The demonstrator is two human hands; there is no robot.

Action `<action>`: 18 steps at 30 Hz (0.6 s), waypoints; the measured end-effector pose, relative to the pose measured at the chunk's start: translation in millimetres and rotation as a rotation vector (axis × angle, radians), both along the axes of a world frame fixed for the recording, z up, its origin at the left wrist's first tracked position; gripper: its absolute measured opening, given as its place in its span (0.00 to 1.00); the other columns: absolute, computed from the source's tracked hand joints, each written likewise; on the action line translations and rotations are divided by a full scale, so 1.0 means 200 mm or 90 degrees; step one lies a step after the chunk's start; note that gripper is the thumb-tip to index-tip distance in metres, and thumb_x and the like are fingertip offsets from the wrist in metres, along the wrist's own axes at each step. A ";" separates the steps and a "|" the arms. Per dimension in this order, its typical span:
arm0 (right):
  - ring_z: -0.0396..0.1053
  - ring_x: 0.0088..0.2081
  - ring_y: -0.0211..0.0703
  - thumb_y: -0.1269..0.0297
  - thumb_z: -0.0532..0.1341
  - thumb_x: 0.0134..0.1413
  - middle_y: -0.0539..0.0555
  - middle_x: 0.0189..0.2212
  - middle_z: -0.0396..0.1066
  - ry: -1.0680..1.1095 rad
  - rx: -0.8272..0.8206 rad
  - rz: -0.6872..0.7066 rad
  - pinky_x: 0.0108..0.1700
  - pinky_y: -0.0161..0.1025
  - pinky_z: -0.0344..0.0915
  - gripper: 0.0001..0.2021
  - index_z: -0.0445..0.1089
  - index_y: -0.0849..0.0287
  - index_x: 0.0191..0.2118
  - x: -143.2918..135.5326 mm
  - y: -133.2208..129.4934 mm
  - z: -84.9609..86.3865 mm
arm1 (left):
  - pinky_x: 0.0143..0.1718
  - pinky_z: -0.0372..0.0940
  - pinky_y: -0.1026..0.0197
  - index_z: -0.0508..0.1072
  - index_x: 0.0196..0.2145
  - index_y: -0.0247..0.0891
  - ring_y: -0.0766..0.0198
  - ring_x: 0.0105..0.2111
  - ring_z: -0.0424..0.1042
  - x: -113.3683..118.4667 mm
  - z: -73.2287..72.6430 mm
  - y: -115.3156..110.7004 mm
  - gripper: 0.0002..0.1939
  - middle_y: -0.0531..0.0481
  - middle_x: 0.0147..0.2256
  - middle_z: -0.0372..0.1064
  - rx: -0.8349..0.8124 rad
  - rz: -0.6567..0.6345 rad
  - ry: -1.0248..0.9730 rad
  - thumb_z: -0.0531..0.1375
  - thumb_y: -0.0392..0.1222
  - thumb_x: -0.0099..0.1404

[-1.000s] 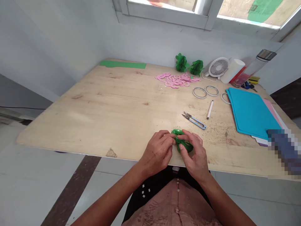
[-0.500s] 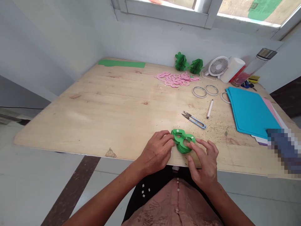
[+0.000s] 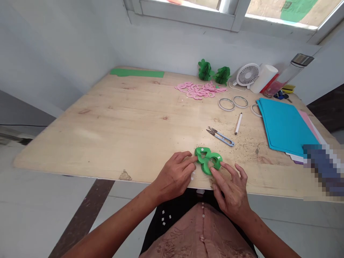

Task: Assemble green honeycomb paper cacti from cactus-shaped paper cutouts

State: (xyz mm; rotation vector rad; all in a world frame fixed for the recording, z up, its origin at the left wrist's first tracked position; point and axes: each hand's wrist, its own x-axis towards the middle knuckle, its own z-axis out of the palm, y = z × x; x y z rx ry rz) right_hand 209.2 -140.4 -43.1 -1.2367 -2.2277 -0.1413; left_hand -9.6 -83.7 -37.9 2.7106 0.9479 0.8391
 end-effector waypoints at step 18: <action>0.63 0.56 0.53 0.73 0.59 0.53 0.54 0.46 0.75 -0.007 0.013 -0.003 0.61 0.59 0.44 0.24 0.63 0.57 0.57 0.00 -0.01 -0.01 | 0.50 0.62 0.46 0.68 0.36 0.35 0.51 0.53 0.62 0.01 0.02 0.00 0.10 0.41 0.55 0.65 0.039 -0.032 0.050 0.50 0.28 0.61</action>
